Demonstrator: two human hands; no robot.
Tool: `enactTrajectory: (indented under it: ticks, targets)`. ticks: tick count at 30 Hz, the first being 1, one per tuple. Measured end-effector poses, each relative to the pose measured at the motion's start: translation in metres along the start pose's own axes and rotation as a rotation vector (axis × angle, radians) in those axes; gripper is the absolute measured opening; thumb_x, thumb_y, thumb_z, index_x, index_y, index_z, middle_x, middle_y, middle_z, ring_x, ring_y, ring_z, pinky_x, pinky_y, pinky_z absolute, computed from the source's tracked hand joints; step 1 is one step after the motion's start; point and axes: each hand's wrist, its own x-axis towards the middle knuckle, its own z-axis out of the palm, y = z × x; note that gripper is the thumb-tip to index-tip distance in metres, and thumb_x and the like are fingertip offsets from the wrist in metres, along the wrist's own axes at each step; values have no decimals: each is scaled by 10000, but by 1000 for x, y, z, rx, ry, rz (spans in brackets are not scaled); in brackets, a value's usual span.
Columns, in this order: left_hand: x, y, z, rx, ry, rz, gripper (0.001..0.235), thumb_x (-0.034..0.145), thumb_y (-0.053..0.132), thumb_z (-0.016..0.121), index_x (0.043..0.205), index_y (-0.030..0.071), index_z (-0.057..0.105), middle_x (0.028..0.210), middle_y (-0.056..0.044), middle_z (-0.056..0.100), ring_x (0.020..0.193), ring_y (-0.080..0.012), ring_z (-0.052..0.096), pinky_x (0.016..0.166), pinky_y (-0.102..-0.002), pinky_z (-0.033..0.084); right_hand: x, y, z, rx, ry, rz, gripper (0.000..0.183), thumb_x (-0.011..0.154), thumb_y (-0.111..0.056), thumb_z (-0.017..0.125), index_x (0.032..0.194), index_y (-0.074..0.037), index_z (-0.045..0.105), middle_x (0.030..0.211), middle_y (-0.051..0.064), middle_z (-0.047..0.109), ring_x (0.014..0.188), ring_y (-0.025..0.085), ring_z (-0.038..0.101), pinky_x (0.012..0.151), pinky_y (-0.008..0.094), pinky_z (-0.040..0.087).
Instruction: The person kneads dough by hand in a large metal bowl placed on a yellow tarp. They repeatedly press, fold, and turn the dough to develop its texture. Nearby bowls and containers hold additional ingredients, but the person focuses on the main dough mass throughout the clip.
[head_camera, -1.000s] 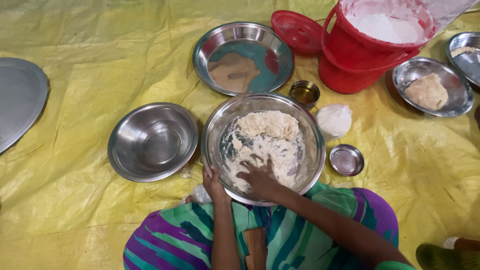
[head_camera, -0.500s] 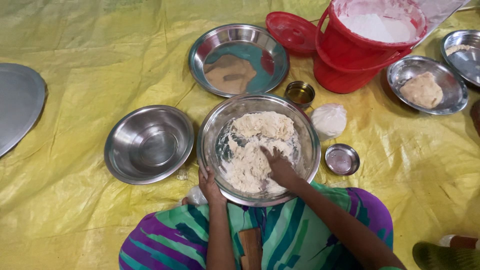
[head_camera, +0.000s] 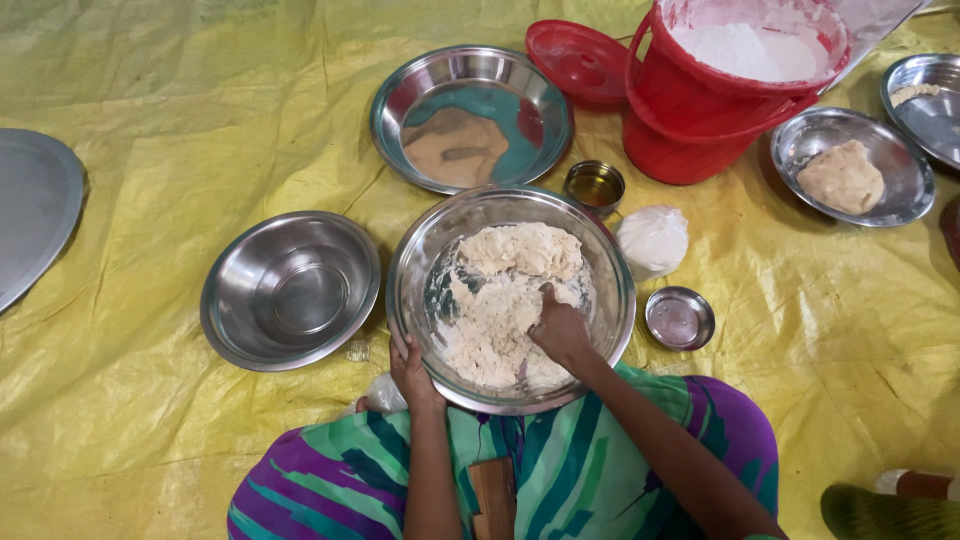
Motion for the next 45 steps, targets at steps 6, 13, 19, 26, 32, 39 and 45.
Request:
enactTrajectory:
  ticks: [6,13,19,26,32,39,45]
  targets:
    - [-1,2,2,17,-6,-8,515,965,106,651,1456,25,519,1322,-103,646,1122,-226,654,998,-363,528,-4,8,-19,374,20,-143,1043,717,-167,853,1526,22,221,1471,312,407,1384,397,401,1150,399,342]
    - [0,0,0,49,20,-10,493,964,113,647,1435,31,525,1311,-96,647,1122,-222,652,999,-358,526,-10,17,-44,366,176,59,705,786,-3,665,1464,-137,523,858,264,680,807,391,697,755,473,553]
    - [1,0,2,54,42,-19,487,959,120,657,1422,26,538,1283,-110,657,1101,-239,661,986,-372,538,5,8,-30,119,371,-136,479,828,-67,627,1306,-53,661,763,251,675,753,426,686,730,513,556]
    - [-1,2,5,68,41,-15,502,947,113,654,1430,40,536,1308,-103,658,1122,-228,662,995,-367,538,4,-2,-25,18,314,-106,675,779,-316,754,1338,-2,543,1193,296,632,1087,426,631,952,531,499]
    - [-5,7,9,110,88,-38,533,969,160,651,1470,34,520,1321,-115,654,1121,-244,656,992,-376,526,18,-17,11,6,90,-237,814,860,-240,715,1517,84,360,1518,357,336,1315,445,460,1092,634,308]
    - [-10,16,20,6,-2,-29,585,946,157,664,1494,57,483,1389,-103,623,1199,-230,632,1048,-376,504,82,-90,38,171,-26,-260,577,877,-362,630,1412,-156,564,1589,97,448,1368,354,519,1134,609,403]
    - [-8,13,19,43,32,-31,534,950,130,635,1460,36,506,1335,-120,648,1162,-243,652,1027,-394,530,49,-133,24,-173,-130,-239,840,787,-407,787,1494,-115,442,1636,162,258,1463,405,345,1084,807,185]
